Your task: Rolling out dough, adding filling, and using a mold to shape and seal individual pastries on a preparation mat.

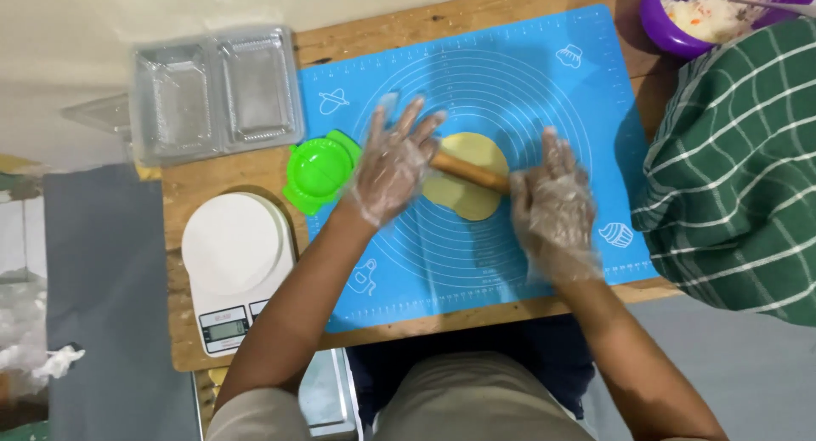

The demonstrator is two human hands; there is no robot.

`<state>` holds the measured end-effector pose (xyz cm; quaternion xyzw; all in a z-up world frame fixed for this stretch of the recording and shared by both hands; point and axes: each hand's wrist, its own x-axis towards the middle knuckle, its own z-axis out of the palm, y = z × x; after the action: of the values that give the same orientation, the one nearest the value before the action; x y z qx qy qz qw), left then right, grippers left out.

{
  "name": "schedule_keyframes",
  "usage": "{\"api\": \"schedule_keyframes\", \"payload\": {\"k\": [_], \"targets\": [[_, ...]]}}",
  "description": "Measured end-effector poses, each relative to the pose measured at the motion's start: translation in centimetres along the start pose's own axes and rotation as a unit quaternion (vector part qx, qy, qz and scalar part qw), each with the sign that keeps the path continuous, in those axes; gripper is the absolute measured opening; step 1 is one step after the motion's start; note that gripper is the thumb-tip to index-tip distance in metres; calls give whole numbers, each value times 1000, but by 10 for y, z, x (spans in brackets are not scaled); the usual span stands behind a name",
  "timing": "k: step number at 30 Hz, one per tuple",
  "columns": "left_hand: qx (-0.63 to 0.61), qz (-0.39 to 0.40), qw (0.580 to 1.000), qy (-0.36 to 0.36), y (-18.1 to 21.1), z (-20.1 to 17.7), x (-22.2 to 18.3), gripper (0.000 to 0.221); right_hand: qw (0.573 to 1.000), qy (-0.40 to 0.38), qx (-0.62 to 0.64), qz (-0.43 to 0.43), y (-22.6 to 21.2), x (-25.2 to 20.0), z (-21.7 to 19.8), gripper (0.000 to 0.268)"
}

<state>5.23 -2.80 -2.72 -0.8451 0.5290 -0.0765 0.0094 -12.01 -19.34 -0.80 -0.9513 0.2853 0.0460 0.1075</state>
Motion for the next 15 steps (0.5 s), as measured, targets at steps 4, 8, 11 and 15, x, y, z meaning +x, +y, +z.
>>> {"api": "schedule_keyframes", "payload": {"k": [4,8,11,15], "targets": [[-11,29,995,-91,-5,1,26,45,999,-8,32,37,2,26,-2,37],[-91,-30,995,-31,-7,22,47,63,997,-52,-23,52,0,35,5,62],[-50,-47,995,-68,-8,70,58,61,995,-88,-27,37,-12,24,4,71],[-26,-16,999,-14,-7,51,32,57,995,-82,-48,11,-20,-3,14,72]]}}
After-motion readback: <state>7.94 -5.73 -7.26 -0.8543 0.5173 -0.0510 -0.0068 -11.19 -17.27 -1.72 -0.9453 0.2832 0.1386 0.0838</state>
